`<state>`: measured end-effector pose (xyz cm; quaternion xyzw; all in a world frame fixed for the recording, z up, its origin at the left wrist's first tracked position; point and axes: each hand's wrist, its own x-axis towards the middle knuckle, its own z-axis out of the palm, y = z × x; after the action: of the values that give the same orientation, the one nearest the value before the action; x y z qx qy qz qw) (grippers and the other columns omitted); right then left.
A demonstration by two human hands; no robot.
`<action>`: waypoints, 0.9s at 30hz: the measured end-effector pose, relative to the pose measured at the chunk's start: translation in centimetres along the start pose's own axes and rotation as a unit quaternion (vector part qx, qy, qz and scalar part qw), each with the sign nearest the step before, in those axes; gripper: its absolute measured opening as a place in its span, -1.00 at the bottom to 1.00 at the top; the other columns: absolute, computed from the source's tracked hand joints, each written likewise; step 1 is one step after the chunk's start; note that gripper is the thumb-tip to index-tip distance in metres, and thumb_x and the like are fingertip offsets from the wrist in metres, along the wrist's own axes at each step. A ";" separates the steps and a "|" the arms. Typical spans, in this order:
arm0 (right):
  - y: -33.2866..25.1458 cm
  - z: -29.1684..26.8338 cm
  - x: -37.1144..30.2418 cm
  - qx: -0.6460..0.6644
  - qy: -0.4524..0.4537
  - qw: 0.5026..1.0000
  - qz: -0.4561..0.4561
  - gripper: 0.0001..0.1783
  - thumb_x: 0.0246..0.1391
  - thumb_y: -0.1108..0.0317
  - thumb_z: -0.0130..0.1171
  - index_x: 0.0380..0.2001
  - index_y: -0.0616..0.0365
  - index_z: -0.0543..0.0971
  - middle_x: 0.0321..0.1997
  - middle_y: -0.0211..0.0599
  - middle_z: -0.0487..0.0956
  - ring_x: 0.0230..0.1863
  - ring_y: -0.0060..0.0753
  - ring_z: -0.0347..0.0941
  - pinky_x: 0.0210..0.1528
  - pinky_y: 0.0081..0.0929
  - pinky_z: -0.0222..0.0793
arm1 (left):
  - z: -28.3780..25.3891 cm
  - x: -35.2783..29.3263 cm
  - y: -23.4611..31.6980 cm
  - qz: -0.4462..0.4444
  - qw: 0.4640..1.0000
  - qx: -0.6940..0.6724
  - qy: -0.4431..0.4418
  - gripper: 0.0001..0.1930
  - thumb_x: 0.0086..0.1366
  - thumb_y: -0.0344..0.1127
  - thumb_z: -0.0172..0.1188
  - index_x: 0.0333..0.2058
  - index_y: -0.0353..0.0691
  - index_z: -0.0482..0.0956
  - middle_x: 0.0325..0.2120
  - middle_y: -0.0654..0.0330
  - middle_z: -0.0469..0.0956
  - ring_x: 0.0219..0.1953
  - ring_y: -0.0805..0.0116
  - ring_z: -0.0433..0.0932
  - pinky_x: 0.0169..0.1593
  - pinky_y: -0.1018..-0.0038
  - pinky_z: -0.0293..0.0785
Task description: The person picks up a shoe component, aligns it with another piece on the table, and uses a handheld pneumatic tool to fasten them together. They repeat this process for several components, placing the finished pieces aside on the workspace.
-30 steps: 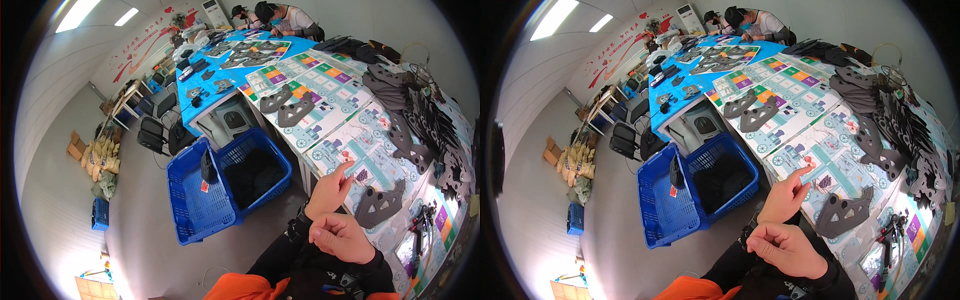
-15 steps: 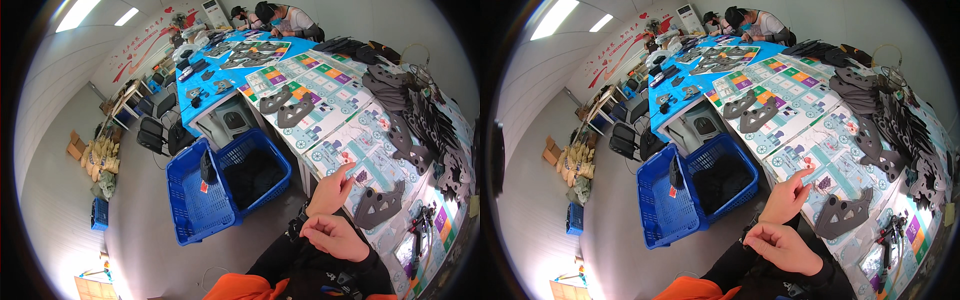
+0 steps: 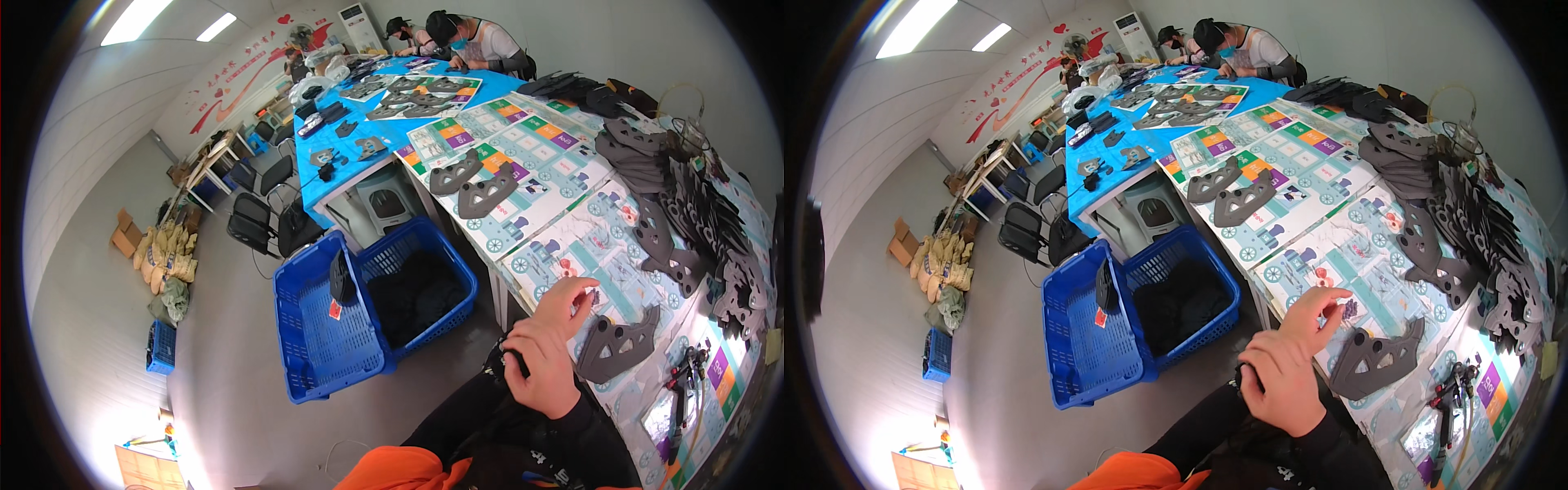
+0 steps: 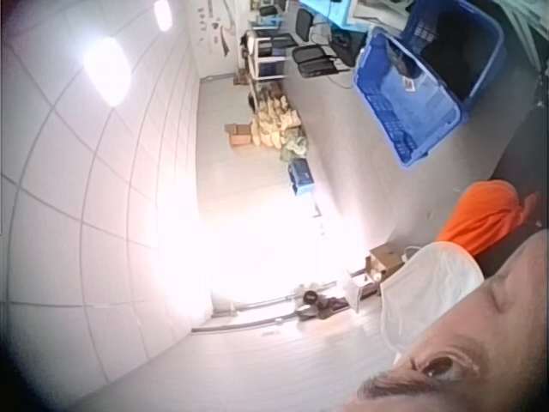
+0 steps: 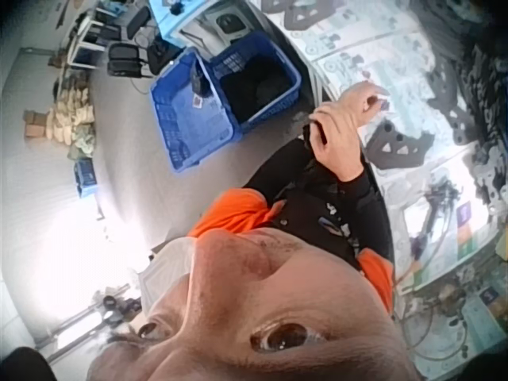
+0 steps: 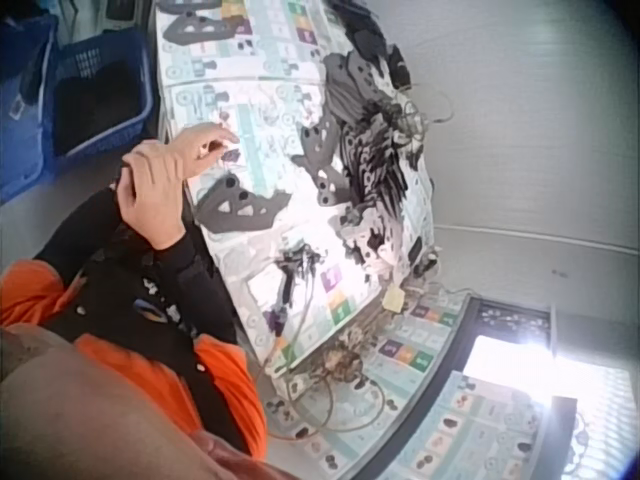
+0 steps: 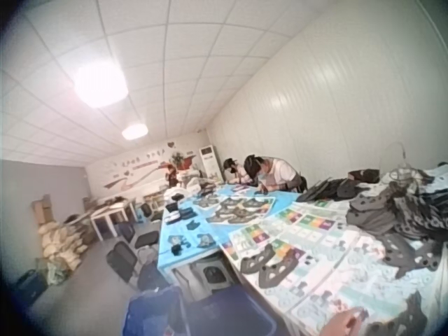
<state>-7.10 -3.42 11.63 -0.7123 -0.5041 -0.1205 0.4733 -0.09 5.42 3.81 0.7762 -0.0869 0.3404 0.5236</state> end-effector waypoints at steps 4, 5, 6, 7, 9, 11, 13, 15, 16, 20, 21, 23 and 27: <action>2.7 0.6 -0.8 -0.154 0.001 0.987 0.035 -0.61 0.10 0.34 0.38 -0.01 0.23 0.59 0.15 -0.10 0.59 0.38 0.07 0.46 0.59 0.25 0.00 | 1.7 0.9 -0.7 0.083 0.995 0.058 0.024 -0.69 0.21 -0.56 0.40 -0.07 -0.22 0.64 -0.41 0.11 0.52 -0.33 0.08 0.55 -0.23 0.28 0.44; 2.9 0.8 -0.9 -0.154 0.001 0.988 0.032 -0.61 0.10 0.34 0.38 -0.01 0.23 0.59 0.15 -0.10 0.59 0.38 0.07 0.46 0.59 0.25 0.00 | 2.0 1.1 -1.2 0.084 0.994 0.058 0.026 -0.69 0.21 -0.56 0.40 -0.07 -0.22 0.64 -0.41 0.11 0.52 -0.33 0.08 0.55 -0.23 0.28 0.44; 3.1 1.0 -1.0 -0.186 0.003 0.982 0.041 -0.59 0.13 0.31 0.36 0.01 0.25 0.59 0.15 -0.07 0.60 0.38 0.08 0.46 0.59 0.24 0.01 | 2.2 1.2 -1.7 0.094 0.993 0.067 0.017 -0.68 0.20 -0.55 0.41 -0.06 -0.21 0.64 -0.40 0.12 0.53 -0.29 0.09 0.55 -0.19 0.28 0.44; 3.1 1.5 -1.1 -0.212 0.004 0.976 0.048 -0.57 0.15 0.28 0.35 0.04 0.28 0.59 0.14 -0.03 0.61 0.39 0.09 0.45 0.59 0.22 0.03 | 2.0 1.1 -2.2 0.102 0.991 0.081 0.009 -0.67 0.19 -0.54 0.41 -0.06 -0.21 0.64 -0.38 0.12 0.54 -0.26 0.10 0.56 -0.14 0.28 0.43; 4.3 2.4 -1.9 -0.210 -0.004 0.976 0.056 -0.57 0.17 0.27 0.33 0.04 0.29 0.59 0.11 -0.01 0.63 0.39 0.10 0.45 0.59 0.22 0.02 | 2.3 0.6 -2.7 0.090 0.992 0.082 0.019 -0.68 0.20 -0.51 0.41 -0.06 -0.21 0.64 -0.35 0.13 0.55 -0.24 0.10 0.55 -0.10 0.26 0.43; 5.0 2.9 -2.5 -0.212 -0.012 0.975 0.066 -0.57 0.19 0.25 0.32 0.04 0.31 0.59 0.08 0.01 0.64 0.39 0.10 0.45 0.60 0.21 0.02 | 2.5 0.4 -2.9 0.077 0.993 0.079 0.027 -0.69 0.20 -0.49 0.41 -0.06 -0.21 0.64 -0.32 0.14 0.55 -0.22 0.10 0.55 -0.06 0.24 0.42; 5.1 3.3 -2.8 -0.202 -0.007 0.978 0.056 -0.60 0.17 0.30 0.30 0.02 0.30 0.60 0.01 0.01 0.67 0.38 0.09 0.45 0.60 0.18 0.03 | 2.2 0.2 -2.7 0.077 0.993 0.071 0.054 -0.71 0.23 -0.46 0.40 -0.06 -0.21 0.64 -0.28 0.16 0.55 -0.19 0.10 0.54 -0.03 0.23 0.39; 5.4 3.3 -3.0 -0.199 -0.008 0.978 0.060 -0.61 0.17 0.32 0.29 0.01 0.29 0.61 0.00 0.01 0.67 0.38 0.08 0.45 0.60 0.17 0.02 | 2.1 0.3 -2.7 0.073 0.994 0.072 0.031 -0.72 0.24 -0.45 0.40 -0.07 -0.21 0.64 -0.29 0.16 0.55 -0.19 0.10 0.53 -0.04 0.24 0.37; 5.5 3.4 -3.0 -0.194 -0.007 0.979 0.059 -0.63 0.16 0.34 0.28 0.01 0.29 0.61 0.00 0.01 0.67 0.38 0.07 0.45 0.61 0.16 0.01 | 1.9 0.2 -2.8 0.070 0.994 0.078 0.009 -0.72 0.24 -0.45 0.39 -0.07 -0.21 0.63 -0.29 0.16 0.54 -0.20 0.11 0.53 -0.05 0.24 0.35; 5.5 3.6 -3.3 -0.195 -0.005 0.979 0.065 -0.64 0.15 0.37 0.26 0.00 0.28 0.62 0.00 -0.01 0.67 0.38 0.06 0.44 0.62 0.14 -0.02 | 1.8 0.2 -2.8 0.084 0.992 0.096 -0.001 -0.72 0.24 -0.45 0.39 -0.07 -0.19 0.63 -0.31 0.16 0.53 -0.21 0.12 0.51 -0.08 0.26 0.32; 5.6 3.8 -3.3 -0.194 -0.003 0.979 0.068 -0.64 0.15 0.37 0.25 0.00 0.28 0.62 -0.01 -0.02 0.67 0.39 0.05 0.44 0.62 0.14 -0.04 | 1.8 0.2 -2.8 0.085 0.992 0.093 0.002 -0.72 0.23 -0.44 0.39 -0.07 -0.18 0.63 -0.31 0.16 0.53 -0.21 0.12 0.51 -0.08 0.26 0.31; 5.6 4.0 -3.3 -0.191 -0.002 0.979 0.072 -0.64 0.15 0.38 0.24 0.00 0.28 0.62 -0.01 -0.02 0.68 0.40 0.05 0.43 0.63 0.14 -0.06 | 1.6 0.1 -2.9 0.085 0.992 0.091 0.004 -0.72 0.23 -0.44 0.39 -0.07 -0.18 0.63 -0.32 0.17 0.52 -0.22 0.12 0.51 -0.07 0.25 0.31; 5.7 3.5 -3.3 -0.195 -0.004 0.978 0.079 -0.64 0.16 0.39 0.22 0.01 0.29 0.61 -0.02 -0.01 0.68 0.41 0.05 0.41 0.63 0.16 -0.07 | 2.2 0.3 -2.8 0.082 0.993 0.081 0.000 -0.72 0.23 -0.44 0.39 -0.08 -0.18 0.63 -0.32 0.16 0.52 -0.22 0.12 0.50 -0.07 0.26 0.31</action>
<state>-5.00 -2.87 4.48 -0.8290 -0.4150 -0.1756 0.3312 2.47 4.83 1.38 0.8063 -0.1227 0.3880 0.4293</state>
